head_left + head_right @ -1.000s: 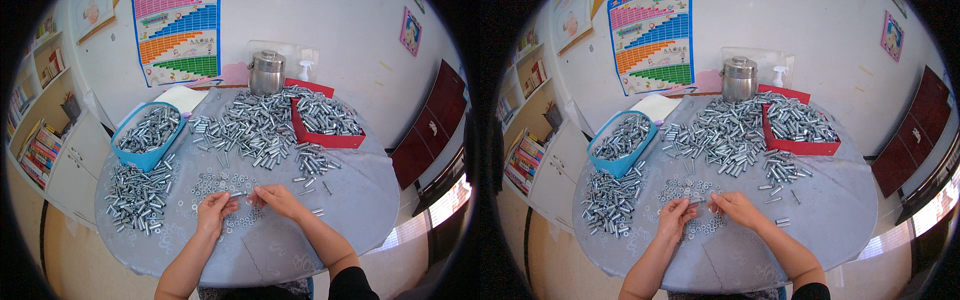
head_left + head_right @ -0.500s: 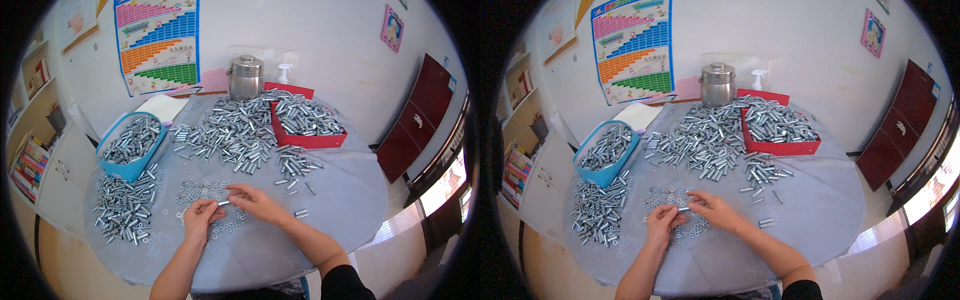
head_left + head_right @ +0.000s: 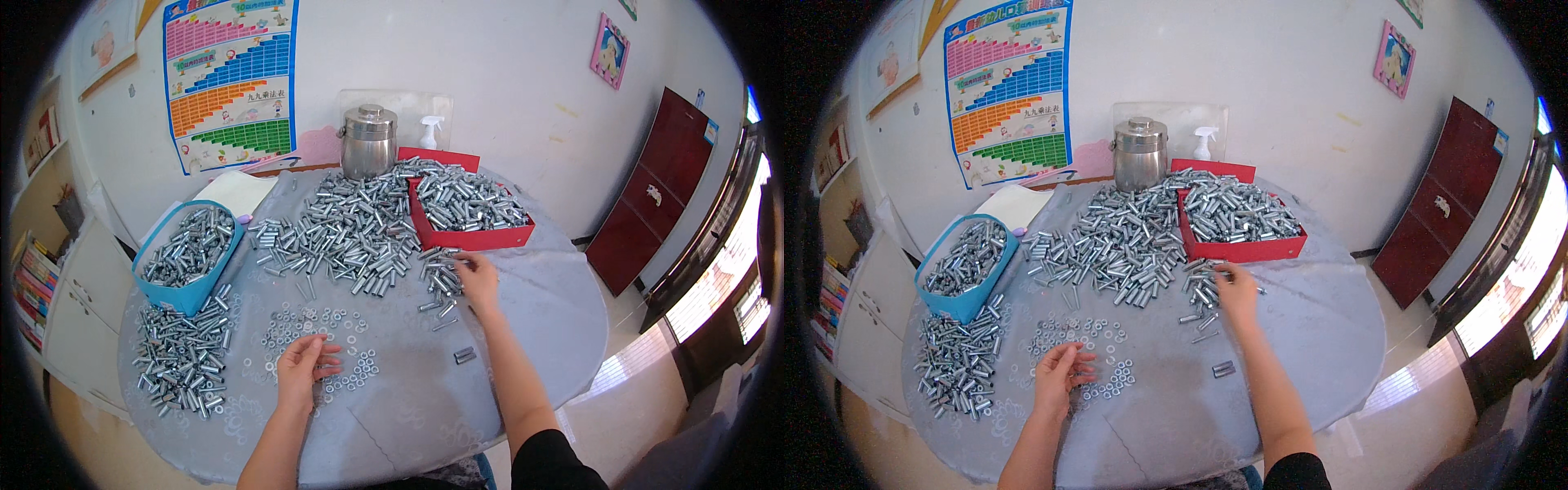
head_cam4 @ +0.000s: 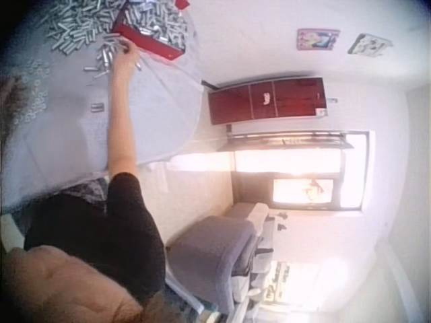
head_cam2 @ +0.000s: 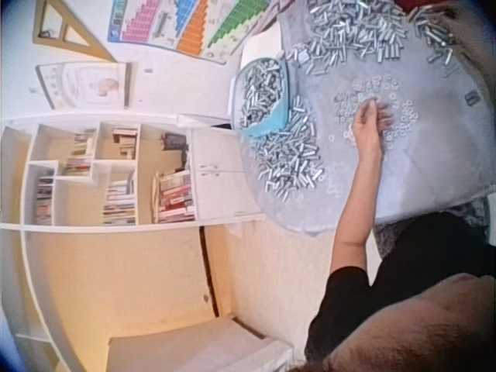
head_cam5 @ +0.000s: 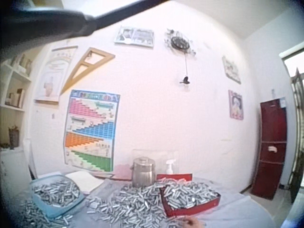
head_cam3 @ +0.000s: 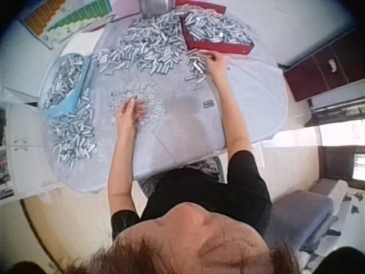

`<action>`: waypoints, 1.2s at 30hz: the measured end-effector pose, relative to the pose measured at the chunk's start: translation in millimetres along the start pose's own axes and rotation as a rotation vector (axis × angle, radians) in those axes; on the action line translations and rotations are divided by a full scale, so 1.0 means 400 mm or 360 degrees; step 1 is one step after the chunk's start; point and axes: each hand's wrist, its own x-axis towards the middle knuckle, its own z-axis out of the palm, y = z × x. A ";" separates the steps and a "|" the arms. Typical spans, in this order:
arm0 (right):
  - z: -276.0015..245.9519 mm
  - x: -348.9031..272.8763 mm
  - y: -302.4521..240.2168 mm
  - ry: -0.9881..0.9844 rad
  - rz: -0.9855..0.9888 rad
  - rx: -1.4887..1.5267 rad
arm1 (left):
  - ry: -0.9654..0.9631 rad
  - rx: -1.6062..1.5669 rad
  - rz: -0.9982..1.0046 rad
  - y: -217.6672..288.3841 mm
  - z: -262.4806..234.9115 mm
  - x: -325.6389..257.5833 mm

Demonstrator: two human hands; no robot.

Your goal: The person sits at a table and repeatedly picks up metal bolts and washers. They thread the washers onto the bolts by hand and place the assembled units into a red box. The process is repetitive and involves handling small hardware components one at a time.

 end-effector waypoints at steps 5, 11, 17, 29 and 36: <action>-0.072 0.071 0.151 0.0171 0.0003 -0.0163 | -0.0003 -0.0026 -0.0043 0.001 0.005 0.001; -0.094 0.082 0.207 -0.0139 0.0001 0.0072 | 0.0001 -0.0045 -0.0040 -0.001 -0.001 0.005; -0.160 0.012 0.103 -0.0434 0.0166 -0.0560 | 0.0023 -0.0039 -0.0050 0.001 -0.003 0.000; -0.187 -0.104 0.058 -0.0836 0.0209 -0.0532 | 0.0001 -0.0015 -0.0062 0.001 -0.003 0.003; -0.247 -0.191 -0.066 -0.1334 -0.0001 -0.0325 | -0.0007 -0.0020 -0.0068 -0.001 -0.001 -0.002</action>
